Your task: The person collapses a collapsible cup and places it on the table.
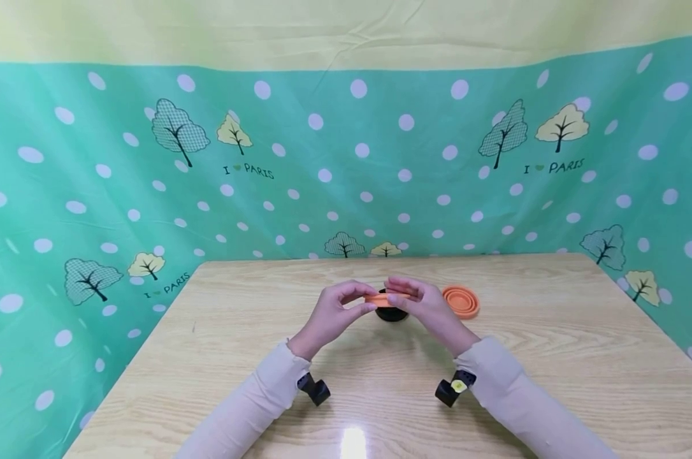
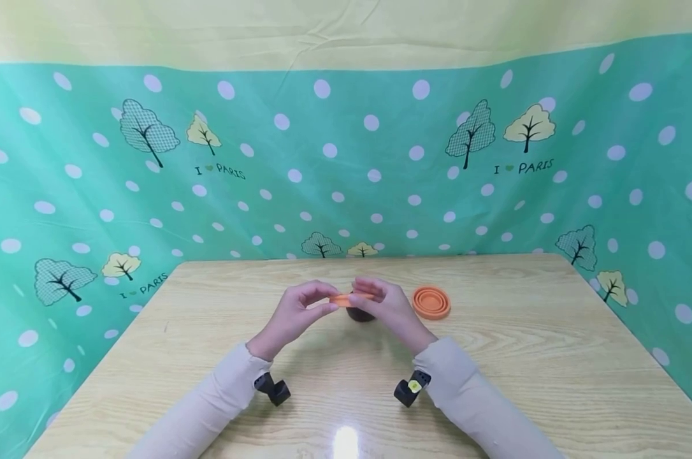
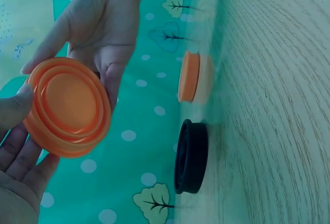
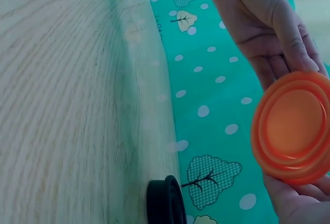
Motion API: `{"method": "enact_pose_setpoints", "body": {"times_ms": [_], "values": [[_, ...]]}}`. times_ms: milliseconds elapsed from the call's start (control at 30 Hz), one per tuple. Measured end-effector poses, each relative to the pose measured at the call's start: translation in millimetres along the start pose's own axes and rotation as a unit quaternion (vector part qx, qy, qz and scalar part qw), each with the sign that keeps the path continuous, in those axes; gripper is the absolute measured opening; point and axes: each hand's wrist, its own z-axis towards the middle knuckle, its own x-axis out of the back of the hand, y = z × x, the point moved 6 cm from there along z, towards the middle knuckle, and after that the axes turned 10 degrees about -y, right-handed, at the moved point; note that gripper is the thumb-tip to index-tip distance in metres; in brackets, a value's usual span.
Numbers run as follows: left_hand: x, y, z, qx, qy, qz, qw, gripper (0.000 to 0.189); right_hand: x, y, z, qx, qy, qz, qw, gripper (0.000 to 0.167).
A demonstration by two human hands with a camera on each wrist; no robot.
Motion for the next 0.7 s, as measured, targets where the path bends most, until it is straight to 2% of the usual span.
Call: {"method": "enact_pose_setpoints", "body": {"times_ms": [100,200,367,467,600,700], "values": [[2.4,-0.1,0.5,0.004,0.004,0.001,1.0000,0.021,0.3,-1.0,1.0,0.006,0.013,0.013,0.9998,0.060],[4.4,-2.4,1.2,0.022,0.001,-0.015,0.9996,0.028,1.7,-0.9,0.5,0.001,0.032,0.008,0.9995,0.060],[7.7,-8.6,4.7,0.054,-0.009,-0.058,0.9968,0.052,2.6,-4.3,-1.1,0.019,0.048,-0.010,0.9986,0.059],[7.4,-11.9,6.1,0.067,-0.033,-0.080,0.9940,0.070,0.7,-8.7,-1.3,0.054,0.038,-0.017,0.9977,0.061],[2.2,-16.0,4.7,0.088,-0.087,-0.114,0.9858,0.094,-2.9,-14.8,-3.1,0.103,0.026,-0.033,0.9938,0.065],[-2.0,-18.0,3.0,0.091,-0.119,-0.133,0.9798,0.103,-5.6,-19.1,-5.6,0.142,0.020,-0.040,0.9888,0.065]]}}
